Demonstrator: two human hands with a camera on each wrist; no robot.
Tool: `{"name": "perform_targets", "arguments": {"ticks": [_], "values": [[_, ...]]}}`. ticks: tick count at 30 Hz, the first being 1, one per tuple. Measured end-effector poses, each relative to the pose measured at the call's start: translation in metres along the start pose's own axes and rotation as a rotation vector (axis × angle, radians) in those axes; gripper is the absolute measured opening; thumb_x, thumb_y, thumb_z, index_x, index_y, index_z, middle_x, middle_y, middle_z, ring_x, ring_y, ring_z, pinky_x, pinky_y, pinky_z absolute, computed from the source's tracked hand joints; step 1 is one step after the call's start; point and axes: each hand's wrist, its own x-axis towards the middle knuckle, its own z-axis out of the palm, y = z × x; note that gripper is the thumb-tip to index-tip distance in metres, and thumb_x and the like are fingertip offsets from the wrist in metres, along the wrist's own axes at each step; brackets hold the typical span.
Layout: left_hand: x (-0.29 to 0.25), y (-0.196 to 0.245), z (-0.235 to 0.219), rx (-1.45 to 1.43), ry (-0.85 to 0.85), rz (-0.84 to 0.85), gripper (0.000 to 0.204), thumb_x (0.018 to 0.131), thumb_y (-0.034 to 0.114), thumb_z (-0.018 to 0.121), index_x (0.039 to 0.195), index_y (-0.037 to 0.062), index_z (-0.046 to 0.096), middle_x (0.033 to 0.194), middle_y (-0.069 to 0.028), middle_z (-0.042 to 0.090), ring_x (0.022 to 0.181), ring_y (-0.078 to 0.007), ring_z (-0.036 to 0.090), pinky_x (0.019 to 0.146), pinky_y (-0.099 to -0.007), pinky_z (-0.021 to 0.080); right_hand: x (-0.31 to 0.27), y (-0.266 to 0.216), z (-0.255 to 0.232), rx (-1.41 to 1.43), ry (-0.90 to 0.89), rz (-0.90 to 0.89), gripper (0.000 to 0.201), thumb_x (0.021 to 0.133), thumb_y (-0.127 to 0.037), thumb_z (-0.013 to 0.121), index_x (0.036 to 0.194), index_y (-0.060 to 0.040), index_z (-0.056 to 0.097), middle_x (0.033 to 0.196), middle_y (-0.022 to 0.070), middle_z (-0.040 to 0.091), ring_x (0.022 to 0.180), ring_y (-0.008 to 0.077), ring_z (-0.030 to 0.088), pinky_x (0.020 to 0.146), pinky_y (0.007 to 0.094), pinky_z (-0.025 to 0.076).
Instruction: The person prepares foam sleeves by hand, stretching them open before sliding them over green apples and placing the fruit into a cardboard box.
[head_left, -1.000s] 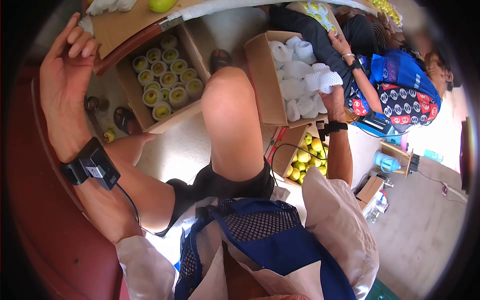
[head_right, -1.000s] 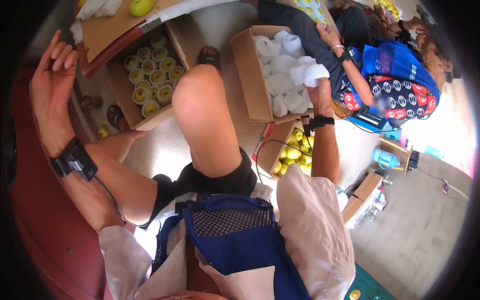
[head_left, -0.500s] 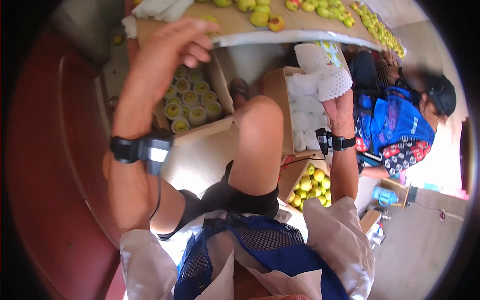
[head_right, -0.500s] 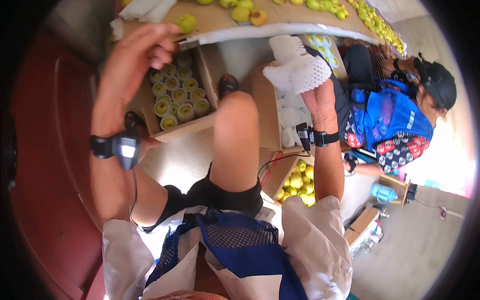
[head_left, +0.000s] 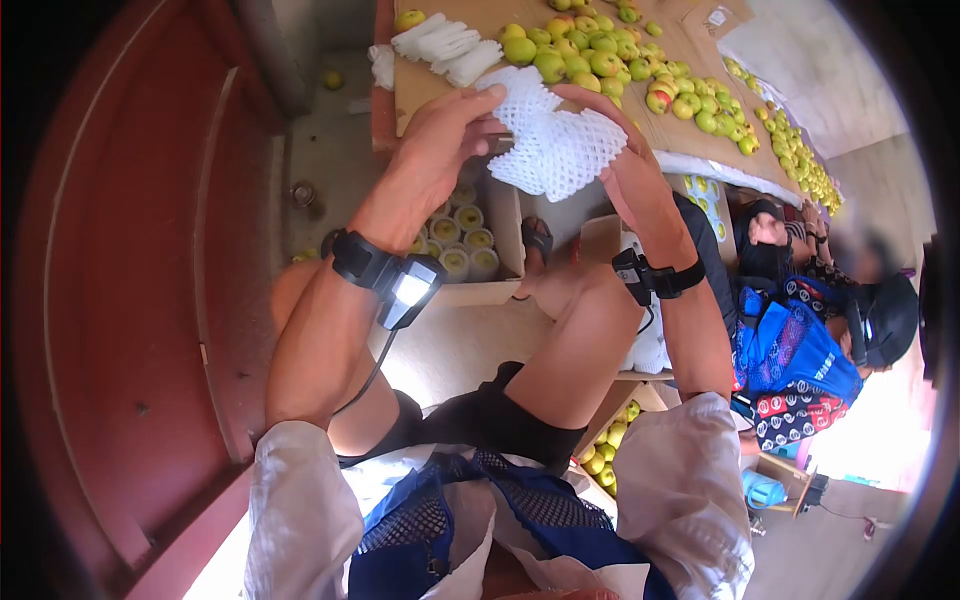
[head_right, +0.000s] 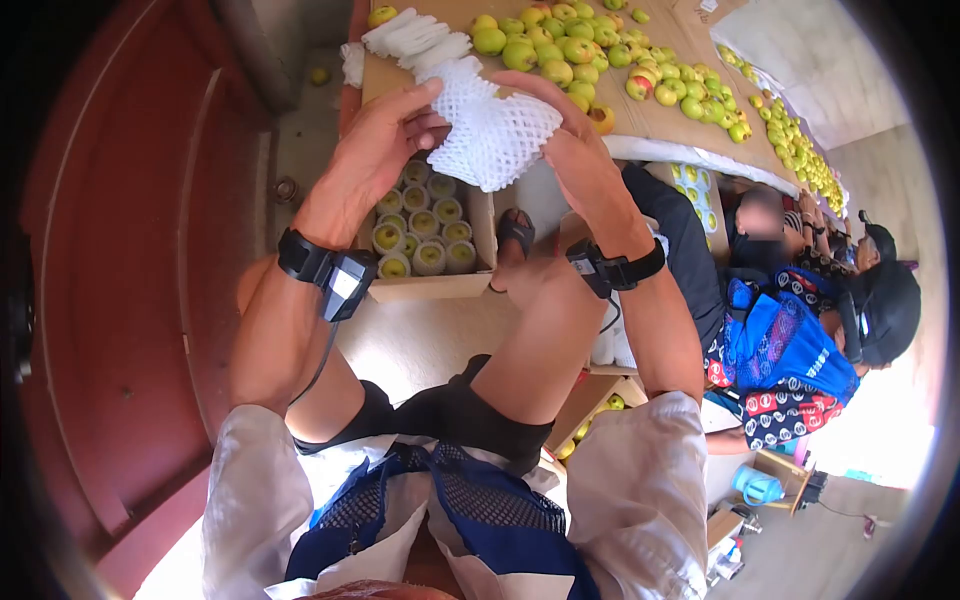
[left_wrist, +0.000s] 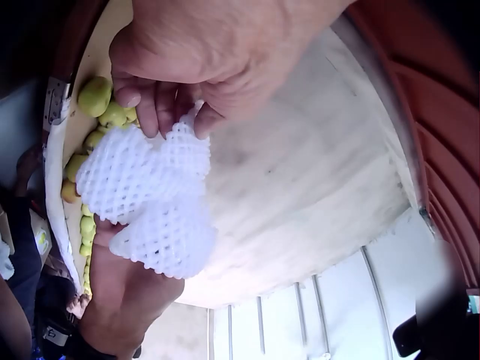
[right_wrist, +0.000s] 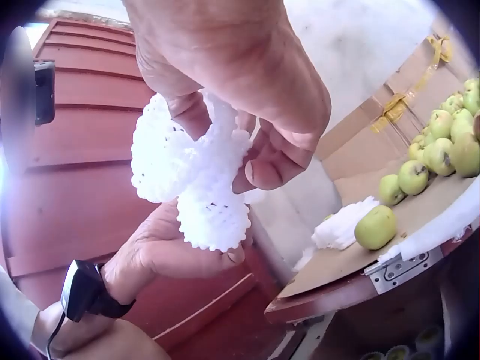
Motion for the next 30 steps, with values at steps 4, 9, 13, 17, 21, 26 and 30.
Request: {"name": "perform_targets", "arguments": {"ticks": [4,9,13,17,21,26,30], "values": [[0.005,0.015,-0.007,-0.082,0.125,0.052,0.028,0.094,0.022,0.072,0.116,0.0071,0.062,0.102,-0.0025,0.064,0.089,-0.0126,0.059,0.075,-0.0273,0.048,0.019,0.001,0.008,0.027,0.031,0.005,0.059,0.086,-0.002,0.043,0.144,-0.0038,0.053,0.132,0.0065,0.062,0.117,0.0142,0.06,0.1,0.0316,0.048],[0.011,0.014,-0.002,-0.216,0.073,0.224,0.035,0.098,0.023,0.066,0.124,0.0004,0.061,0.116,-0.0085,0.064,0.103,-0.0196,0.063,0.088,-0.034,0.052,0.04,0.0,0.022,0.15,0.101,0.088,0.056,0.087,0.001,0.043,0.141,-0.0039,0.056,0.117,0.005,0.067,0.091,0.0121,0.063,0.073,0.031,0.053],[0.014,0.01,-0.002,-0.31,0.123,0.259,0.037,0.103,0.019,0.056,0.134,-0.0017,0.054,0.124,-0.0107,0.062,0.113,-0.0231,0.061,0.096,-0.0381,0.053,0.045,0.013,0.044,0.035,0.252,-0.005,0.061,0.083,0.008,0.048,0.142,-0.0052,0.055,0.109,0.006,0.067,0.078,0.0114,0.061,0.06,0.0275,0.049],[0.022,0.011,-0.011,-0.441,0.261,0.249,0.036,0.106,0.018,0.049,0.136,-0.0022,0.051,0.127,-0.0148,0.061,0.112,-0.0254,0.062,0.099,-0.0424,0.052,0.043,0.036,0.083,-0.314,0.334,-0.139,0.072,0.074,0.011,0.058,0.144,-0.0061,0.053,0.108,0.0087,0.063,0.088,0.0175,0.062,0.075,0.0282,0.052],[0.032,0.004,-0.04,-0.365,0.239,0.286,0.035,0.108,0.021,0.045,0.129,-0.0052,0.055,0.115,-0.0155,0.064,0.103,-0.0266,0.065,0.093,-0.043,0.054,0.042,0.068,0.09,-0.4,0.239,-0.247,0.066,0.074,0.007,0.063,0.139,-0.004,0.055,0.115,0.0152,0.061,0.106,0.0275,0.061,0.099,0.035,0.047],[0.012,0.019,-0.039,-0.344,0.246,0.203,0.036,0.107,0.026,0.047,0.122,-0.0041,0.059,0.101,-0.0121,0.065,0.092,-0.0249,0.064,0.085,-0.0397,0.055,0.038,0.063,0.091,-0.605,0.115,-0.23,0.058,0.074,-0.003,0.068,0.131,-0.0008,0.058,0.118,0.0227,0.062,0.112,0.0366,0.061,0.1,0.0397,0.047],[0.018,-0.001,-0.065,-0.289,0.154,0.223,0.029,0.105,0.023,0.05,0.115,-0.0009,0.061,0.103,-0.0108,0.064,0.088,-0.0219,0.061,0.083,-0.0366,0.053,0.036,0.06,0.098,-0.585,0.109,-0.157,0.056,0.076,-0.012,0.069,0.129,0.0036,0.058,0.117,0.0238,0.064,0.112,0.0378,0.062,0.099,0.0399,0.048]]}}
